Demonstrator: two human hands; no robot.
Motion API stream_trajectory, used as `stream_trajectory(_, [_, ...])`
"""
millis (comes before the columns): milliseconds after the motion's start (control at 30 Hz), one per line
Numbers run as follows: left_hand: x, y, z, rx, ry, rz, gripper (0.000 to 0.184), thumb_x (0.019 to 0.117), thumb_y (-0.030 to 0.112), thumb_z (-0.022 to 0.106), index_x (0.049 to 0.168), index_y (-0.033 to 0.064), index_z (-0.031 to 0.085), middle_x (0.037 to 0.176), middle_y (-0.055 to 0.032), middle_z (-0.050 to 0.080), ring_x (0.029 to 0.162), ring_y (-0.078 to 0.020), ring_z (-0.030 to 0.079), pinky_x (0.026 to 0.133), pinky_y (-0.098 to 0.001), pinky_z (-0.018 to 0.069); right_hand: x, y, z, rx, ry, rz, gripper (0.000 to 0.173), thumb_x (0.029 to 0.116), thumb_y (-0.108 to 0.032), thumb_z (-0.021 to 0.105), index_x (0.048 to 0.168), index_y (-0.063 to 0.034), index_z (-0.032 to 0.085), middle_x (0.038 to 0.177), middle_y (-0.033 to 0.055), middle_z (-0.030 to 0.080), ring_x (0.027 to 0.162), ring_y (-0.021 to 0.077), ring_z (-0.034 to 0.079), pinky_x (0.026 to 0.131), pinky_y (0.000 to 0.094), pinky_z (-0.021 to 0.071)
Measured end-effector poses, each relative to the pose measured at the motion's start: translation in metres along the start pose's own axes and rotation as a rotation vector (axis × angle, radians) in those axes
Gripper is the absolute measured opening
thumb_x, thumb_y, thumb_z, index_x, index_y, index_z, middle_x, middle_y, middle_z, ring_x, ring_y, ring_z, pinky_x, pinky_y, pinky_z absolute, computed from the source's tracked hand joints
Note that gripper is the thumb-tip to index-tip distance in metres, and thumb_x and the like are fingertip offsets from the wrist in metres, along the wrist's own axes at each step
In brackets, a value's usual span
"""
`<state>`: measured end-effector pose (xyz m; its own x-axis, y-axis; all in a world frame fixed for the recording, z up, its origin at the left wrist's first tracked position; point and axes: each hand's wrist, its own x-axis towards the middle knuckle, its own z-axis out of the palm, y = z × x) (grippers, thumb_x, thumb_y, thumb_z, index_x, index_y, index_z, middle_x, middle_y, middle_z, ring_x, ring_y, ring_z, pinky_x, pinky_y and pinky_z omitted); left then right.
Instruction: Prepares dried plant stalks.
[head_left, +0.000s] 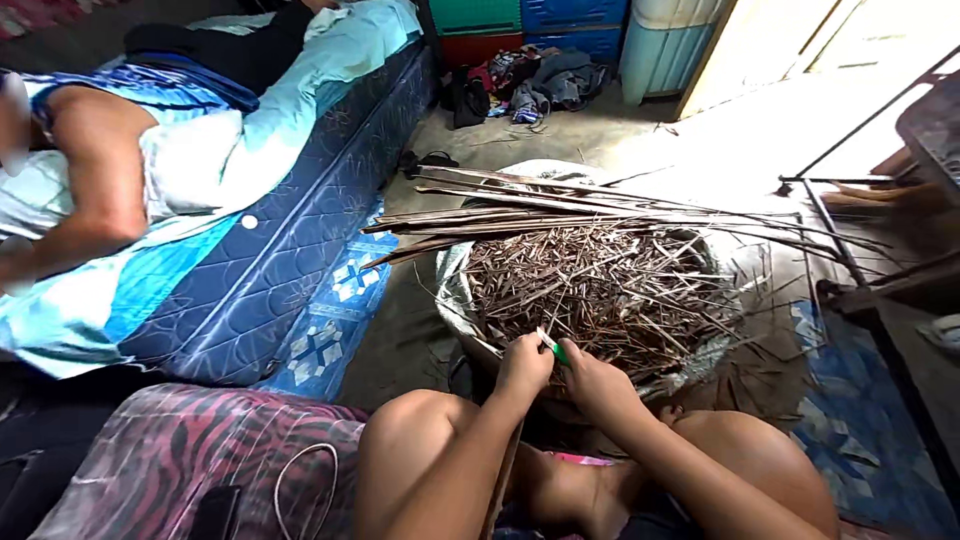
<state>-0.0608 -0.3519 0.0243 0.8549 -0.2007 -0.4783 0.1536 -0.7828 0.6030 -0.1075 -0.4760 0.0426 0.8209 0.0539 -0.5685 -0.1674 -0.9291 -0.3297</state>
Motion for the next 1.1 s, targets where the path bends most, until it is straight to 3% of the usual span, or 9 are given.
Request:
stream_trajectory(100, [-0.005,0.001,0.002,0.023,0.051,0.039,0.034,0.1044,0.013,0.048,0.131,0.0043,0.067,0.133,-0.0131,0.067,0.126,-0.0239,0.063,0.110,-0.0435,0.0457,-0.017,-0.014,-0.003,-0.066,-0.018,0.081,0.046,0.1118,-0.021,0.035,0.157,-0.0108,0.035,0.128,0.0216,0.065,0.109,0.0397,0.070,0.089,0.0549,0.0565])
stream_trajectory(267, [-0.011,0.002,0.012,-0.001,0.121,0.111,0.035,0.1073,0.014,0.045,0.133,0.0015,0.066,0.127,-0.0174,0.069,0.121,-0.0268,0.065,0.108,-0.0430,0.0468,-0.030,-0.028,-0.005,-0.058,-0.009,0.169,0.049,0.1091,-0.013,0.035,0.158,-0.0080,0.032,0.125,0.0207,0.066,0.108,0.0383,0.071,0.087,0.0526,0.0574])
stream_trajectory(400, [-0.018,0.007,0.013,0.097,0.128,0.131,0.032,0.1064,0.015,0.046,0.111,-0.0039,0.071,0.110,-0.0195,0.070,0.108,-0.0299,0.067,0.098,-0.0454,0.0506,-0.024,-0.023,-0.005,-0.051,0.035,0.179,0.051,0.1077,-0.008,0.038,0.158,-0.0083,0.032,0.123,0.0204,0.066,0.106,0.0370,0.072,0.084,0.0506,0.0584])
stream_trajectory(467, [-0.019,0.009,0.013,0.151,0.104,0.105,0.033,0.1067,0.016,0.045,0.107,-0.0041,0.071,0.109,-0.0202,0.069,0.108,-0.0312,0.067,0.096,-0.0473,0.0511,-0.019,-0.016,-0.006,-0.004,0.020,0.160,0.046,0.1081,-0.010,0.038,0.154,-0.0086,0.037,0.122,0.0204,0.066,0.109,0.0379,0.071,0.086,0.0520,0.0578])
stream_trajectory(600, [-0.018,0.010,0.017,0.196,0.108,0.076,0.033,0.1073,0.016,0.044,0.114,-0.0034,0.070,0.112,-0.0207,0.068,0.109,-0.0320,0.067,0.096,-0.0471,0.0512,-0.011,-0.013,-0.005,0.026,0.001,0.158,0.044,0.1076,-0.010,0.039,0.152,-0.0093,0.038,0.122,0.0197,0.067,0.111,0.0374,0.070,0.087,0.0523,0.0575])
stream_trajectory(733, [-0.023,0.013,0.024,0.237,0.112,0.084,0.041,0.1093,0.017,0.041,0.144,0.0045,0.059,0.123,-0.0195,0.068,0.116,-0.0313,0.066,0.103,-0.0456,0.0496,-0.001,-0.008,-0.010,0.050,0.045,0.178,0.044,0.1079,-0.011,0.039,0.152,-0.0083,0.038,0.123,0.0203,0.066,0.110,0.0376,0.071,0.087,0.0524,0.0579])
stream_trajectory(900, [-0.026,0.010,0.025,0.166,0.194,0.163,0.042,0.1089,0.020,0.044,0.147,0.0091,0.057,0.118,-0.0184,0.072,0.110,-0.0306,0.069,0.101,-0.0466,0.0511,0.008,0.007,-0.023,0.088,0.076,0.196,0.047,0.1069,-0.010,0.038,0.154,-0.0084,0.038,0.125,0.0201,0.066,0.112,0.0367,0.070,0.088,0.0526,0.0571])
stream_trajectory(1000, [-0.026,0.012,0.016,0.151,0.204,0.148,0.042,0.1093,0.020,0.043,0.148,0.0066,0.055,0.125,-0.0189,0.070,0.116,-0.0307,0.068,0.104,-0.0471,0.0494,-0.002,0.015,-0.034,0.166,0.060,0.115,0.040,0.1100,-0.018,0.036,0.148,-0.0098,0.044,0.123,0.0198,0.068,0.115,0.0372,0.068,0.092,0.0536,0.0550])
stream_trajectory(1100, [-0.024,0.018,0.008,0.155,0.200,0.090,0.038,0.1077,0.015,0.043,0.140,0.0019,0.059,0.124,-0.0197,0.068,0.115,-0.0318,0.067,0.102,-0.0490,0.0499,-0.018,0.014,-0.026,0.225,0.067,-0.018,0.038,0.1111,-0.028,0.039,0.142,-0.0097,0.051,0.114,0.0206,0.071,0.108,0.0393,0.070,0.089,0.0574,0.0552])
